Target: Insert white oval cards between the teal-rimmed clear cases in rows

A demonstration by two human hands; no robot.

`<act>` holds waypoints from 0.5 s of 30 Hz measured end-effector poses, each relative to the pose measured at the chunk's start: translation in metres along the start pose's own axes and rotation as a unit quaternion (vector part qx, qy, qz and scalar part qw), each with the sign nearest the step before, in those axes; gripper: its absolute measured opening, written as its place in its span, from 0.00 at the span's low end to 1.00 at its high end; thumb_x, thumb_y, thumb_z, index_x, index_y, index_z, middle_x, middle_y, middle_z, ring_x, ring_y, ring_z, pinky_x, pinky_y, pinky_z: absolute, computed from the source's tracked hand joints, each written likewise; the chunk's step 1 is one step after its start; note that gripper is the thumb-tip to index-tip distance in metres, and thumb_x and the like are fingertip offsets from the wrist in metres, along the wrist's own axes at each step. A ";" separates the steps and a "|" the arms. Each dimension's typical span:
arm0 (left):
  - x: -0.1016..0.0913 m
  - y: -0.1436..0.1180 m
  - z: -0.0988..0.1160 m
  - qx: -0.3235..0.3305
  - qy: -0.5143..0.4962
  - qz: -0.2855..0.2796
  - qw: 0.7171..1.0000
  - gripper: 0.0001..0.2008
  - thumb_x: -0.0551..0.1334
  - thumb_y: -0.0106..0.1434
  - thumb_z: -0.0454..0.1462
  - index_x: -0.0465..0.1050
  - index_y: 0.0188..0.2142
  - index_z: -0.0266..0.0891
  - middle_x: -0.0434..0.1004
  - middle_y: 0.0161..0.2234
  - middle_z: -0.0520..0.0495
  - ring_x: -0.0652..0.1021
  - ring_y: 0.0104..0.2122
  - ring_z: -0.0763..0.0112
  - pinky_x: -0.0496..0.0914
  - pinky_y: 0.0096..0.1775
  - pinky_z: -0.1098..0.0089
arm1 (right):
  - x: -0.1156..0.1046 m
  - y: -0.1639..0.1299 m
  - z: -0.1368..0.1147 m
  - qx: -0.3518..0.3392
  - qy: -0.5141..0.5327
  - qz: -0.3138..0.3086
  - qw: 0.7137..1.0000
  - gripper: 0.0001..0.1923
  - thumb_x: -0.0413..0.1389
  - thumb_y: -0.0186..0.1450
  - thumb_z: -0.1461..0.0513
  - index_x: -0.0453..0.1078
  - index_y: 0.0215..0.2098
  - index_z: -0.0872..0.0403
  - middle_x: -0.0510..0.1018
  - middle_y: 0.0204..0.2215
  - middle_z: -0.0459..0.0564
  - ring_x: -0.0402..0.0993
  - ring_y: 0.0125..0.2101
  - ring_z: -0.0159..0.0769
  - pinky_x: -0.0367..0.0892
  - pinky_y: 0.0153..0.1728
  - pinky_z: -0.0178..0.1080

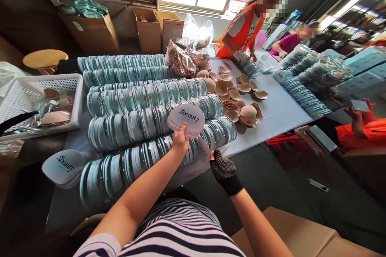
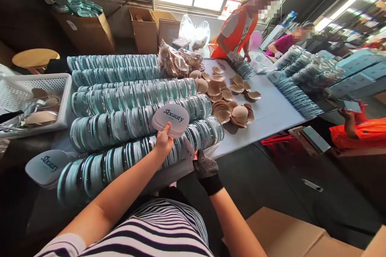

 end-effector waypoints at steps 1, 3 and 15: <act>0.000 0.000 -0.001 -0.002 -0.001 -0.005 1.000 0.18 0.63 0.62 0.28 0.72 0.51 0.39 0.80 0.48 0.46 0.76 0.52 0.68 0.67 0.57 0.64 | -0.001 -0.003 -0.002 -0.014 0.011 0.018 1.000 0.17 0.42 0.71 0.58 0.70 0.44 0.55 0.81 0.34 0.54 0.78 0.32 0.39 0.60 0.29 0.34; 0.001 0.001 -0.002 -0.002 -0.003 -0.014 1.000 0.19 0.64 0.61 0.28 0.72 0.51 0.40 0.79 0.49 0.46 0.76 0.52 0.67 0.67 0.58 0.64 | 0.002 -0.004 -0.005 -0.026 0.028 0.032 0.999 0.16 0.42 0.71 0.58 0.70 0.43 0.55 0.81 0.33 0.53 0.77 0.32 0.40 0.61 0.30 0.34; 0.000 -0.003 -0.001 0.013 0.025 -0.034 0.999 0.24 0.67 0.58 0.31 0.70 0.54 0.45 0.77 0.52 0.47 0.75 0.54 0.65 0.67 0.57 0.63 | 0.039 0.030 -0.016 -0.004 0.431 -0.073 0.899 0.08 0.53 0.62 0.59 0.72 0.32 0.53 0.68 0.17 0.42 0.65 0.18 0.30 0.62 0.23 0.33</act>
Point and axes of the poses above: each hand's wrist, its own y-axis towards the middle knuckle, its own x-axis out of the palm, z = x × y, the point moved 9 cm from there along y, towards the middle knuckle
